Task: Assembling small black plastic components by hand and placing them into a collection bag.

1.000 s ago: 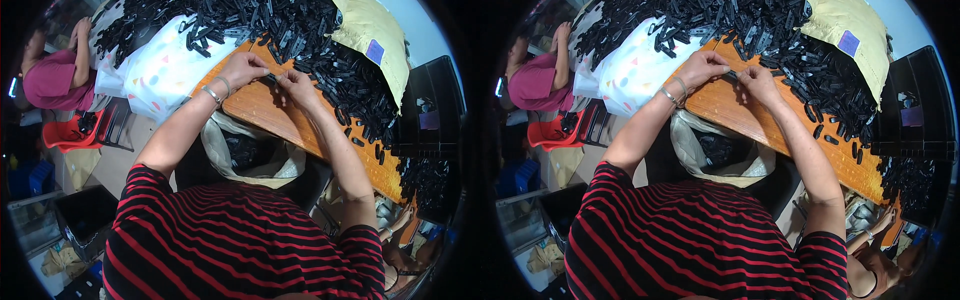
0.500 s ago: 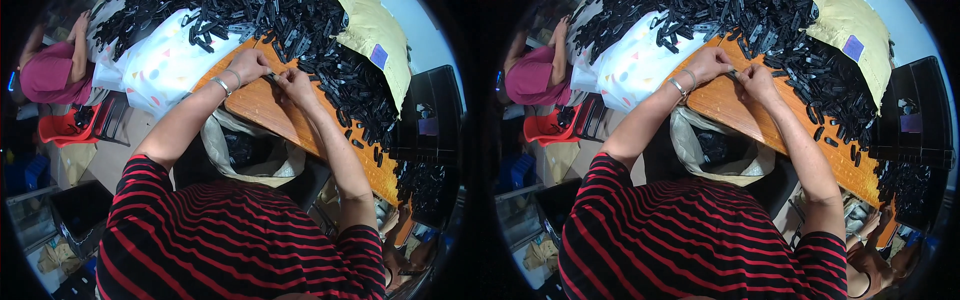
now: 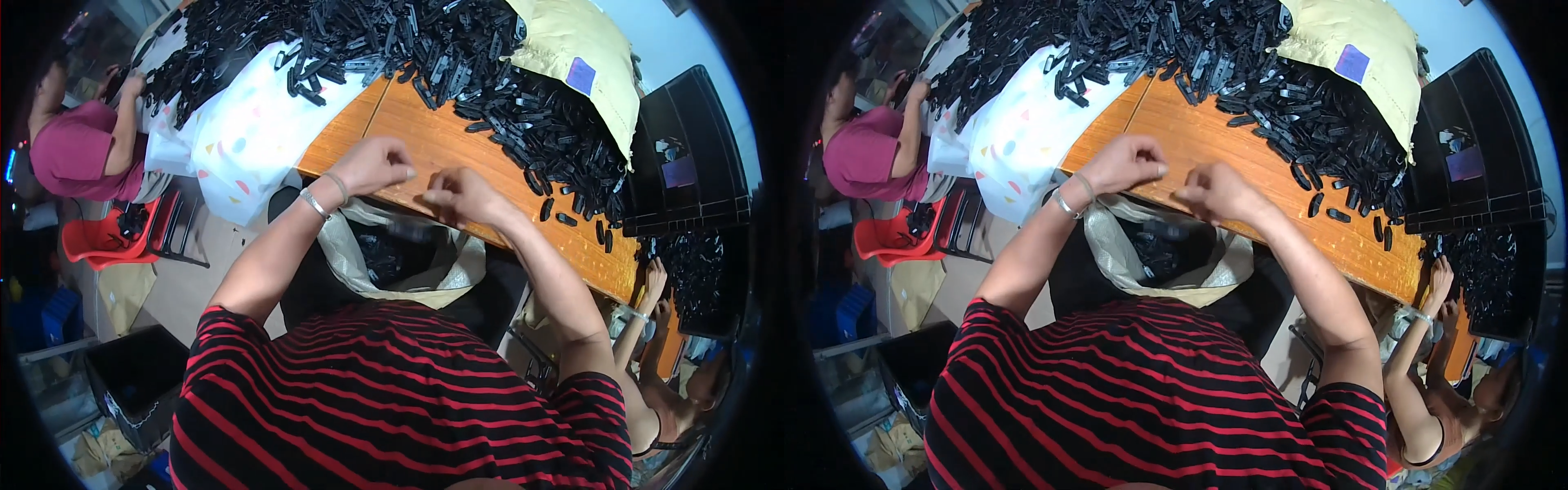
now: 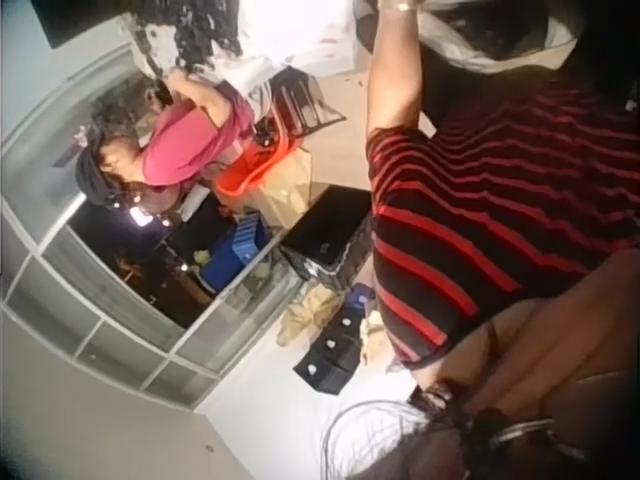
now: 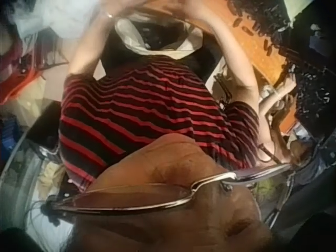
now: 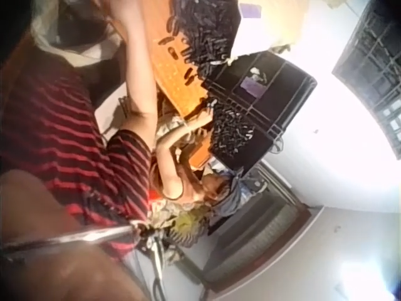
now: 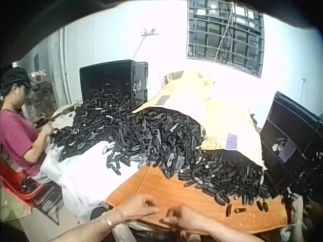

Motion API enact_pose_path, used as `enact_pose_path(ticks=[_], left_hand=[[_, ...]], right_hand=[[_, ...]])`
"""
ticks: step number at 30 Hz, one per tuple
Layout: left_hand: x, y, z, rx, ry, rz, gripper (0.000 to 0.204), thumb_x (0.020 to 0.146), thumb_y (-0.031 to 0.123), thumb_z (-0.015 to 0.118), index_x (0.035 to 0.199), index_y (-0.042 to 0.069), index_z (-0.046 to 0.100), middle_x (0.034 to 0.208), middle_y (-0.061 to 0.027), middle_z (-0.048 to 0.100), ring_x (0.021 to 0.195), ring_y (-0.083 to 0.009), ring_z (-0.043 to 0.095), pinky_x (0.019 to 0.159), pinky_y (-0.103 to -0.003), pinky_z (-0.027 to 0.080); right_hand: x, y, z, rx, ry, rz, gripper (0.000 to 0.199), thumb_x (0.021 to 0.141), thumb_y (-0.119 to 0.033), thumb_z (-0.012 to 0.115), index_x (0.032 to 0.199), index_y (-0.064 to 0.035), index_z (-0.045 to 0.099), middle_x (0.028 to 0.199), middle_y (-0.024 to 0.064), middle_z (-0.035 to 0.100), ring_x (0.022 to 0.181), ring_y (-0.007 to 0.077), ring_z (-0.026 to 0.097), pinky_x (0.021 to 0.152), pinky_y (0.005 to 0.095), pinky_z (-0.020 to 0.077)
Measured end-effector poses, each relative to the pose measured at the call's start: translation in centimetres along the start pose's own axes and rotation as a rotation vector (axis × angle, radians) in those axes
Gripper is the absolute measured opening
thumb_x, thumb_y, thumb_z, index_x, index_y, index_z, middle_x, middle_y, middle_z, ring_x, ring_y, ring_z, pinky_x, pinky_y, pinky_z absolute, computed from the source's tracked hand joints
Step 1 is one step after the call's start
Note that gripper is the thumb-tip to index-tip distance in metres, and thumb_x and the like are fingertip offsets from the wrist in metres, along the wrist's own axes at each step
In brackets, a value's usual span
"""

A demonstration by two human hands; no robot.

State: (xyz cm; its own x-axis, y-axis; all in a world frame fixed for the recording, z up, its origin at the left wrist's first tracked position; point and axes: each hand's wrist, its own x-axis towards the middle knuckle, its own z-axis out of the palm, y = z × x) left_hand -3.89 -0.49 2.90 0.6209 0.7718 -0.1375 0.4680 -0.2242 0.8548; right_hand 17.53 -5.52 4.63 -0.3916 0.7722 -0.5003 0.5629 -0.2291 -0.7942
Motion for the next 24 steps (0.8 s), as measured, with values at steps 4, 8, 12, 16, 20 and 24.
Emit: enact_pose_path(ticks=[4, 8, 12, 16, 20, 24], left_hand=[[3.5, 0.3, -0.4, 0.245, 0.475, 0.184, 0.014, 0.078, 0.007, 0.066, 0.091, 0.002, 0.064, 0.081, -0.0074, 0.061, 0.073, -0.0206, 0.059, 0.067, -0.033, 0.048], [8.9, -0.1, -1.2, 0.604, 0.612, 0.411, 0.022, 0.078, 0.004, 0.061, 0.099, 0.008, 0.064, 0.093, -0.0089, 0.056, 0.091, -0.0287, 0.056, 0.076, -0.039, 0.048], [10.8, -1.0, -2.0, 0.786, 0.541, 0.462, 0.017, 0.077, 0.005, 0.062, 0.093, 0.01, 0.063, 0.094, -0.0061, 0.054, 0.092, -0.0262, 0.053, 0.076, -0.037, 0.048], [10.5, -0.9, -2.5, 0.797, 0.516, 0.485, 0.011, 0.074, 0.009, 0.067, 0.084, 0.009, 0.06, 0.083, -0.0053, 0.056, 0.084, -0.0264, 0.054, 0.073, -0.037, 0.048], [9.1, -0.2, -2.3, 0.714, 0.437, 0.502, 0.013, 0.073, 0.008, 0.069, 0.084, 0.009, 0.062, 0.077, -0.0066, 0.058, 0.081, -0.0277, 0.054, 0.073, -0.036, 0.048], [7.7, -0.3, -2.8, 0.203, 0.298, 0.253, 0.012, 0.079, 0.006, 0.068, 0.09, 0.003, 0.064, 0.079, -0.0051, 0.063, 0.078, -0.0183, 0.059, 0.072, -0.028, 0.049]], right_hand=[[0.7, 0.6, -3.9, -0.682, 0.735, -0.34, 0.015, 0.083, -0.013, 0.063, 0.092, -0.0013, 0.06, 0.075, 0.0145, 0.062, 0.058, 0.0273, 0.062, 0.054, 0.0367, 0.0499], [3.5, 2.7, -6.9, -0.989, 0.914, -0.358, 0.014, 0.078, -0.008, 0.062, 0.092, -0.006, 0.061, 0.094, 0.0178, 0.057, 0.071, 0.0377, 0.061, 0.061, 0.0439, 0.0513], [3.8, 2.4, -6.7, -0.975, 0.826, -0.317, 0.012, 0.076, -0.009, 0.063, 0.087, -0.0054, 0.059, 0.092, 0.0158, 0.058, 0.075, 0.0358, 0.062, 0.064, 0.0434, 0.0512], [3.6, 1.3, -4.6, -0.811, 0.784, -0.475, 0.013, 0.074, -0.014, 0.065, 0.084, -0.0064, 0.059, 0.083, 0.0169, 0.058, 0.072, 0.0357, 0.061, 0.062, 0.0438, 0.0508], [4.1, 1.5, -2.1, -0.697, 0.788, -0.482, 0.013, 0.077, -0.018, 0.065, 0.081, -0.0067, 0.059, 0.083, 0.0169, 0.057, 0.069, 0.0359, 0.06, 0.061, 0.044, 0.0501], [3.1, -0.2, -3.3, -0.581, 0.897, -0.506, 0.021, 0.073, -0.013, 0.073, 0.088, -0.005, 0.062, 0.085, 0.0139, 0.06, 0.078, 0.0337, 0.061, 0.066, 0.0398, 0.049]])
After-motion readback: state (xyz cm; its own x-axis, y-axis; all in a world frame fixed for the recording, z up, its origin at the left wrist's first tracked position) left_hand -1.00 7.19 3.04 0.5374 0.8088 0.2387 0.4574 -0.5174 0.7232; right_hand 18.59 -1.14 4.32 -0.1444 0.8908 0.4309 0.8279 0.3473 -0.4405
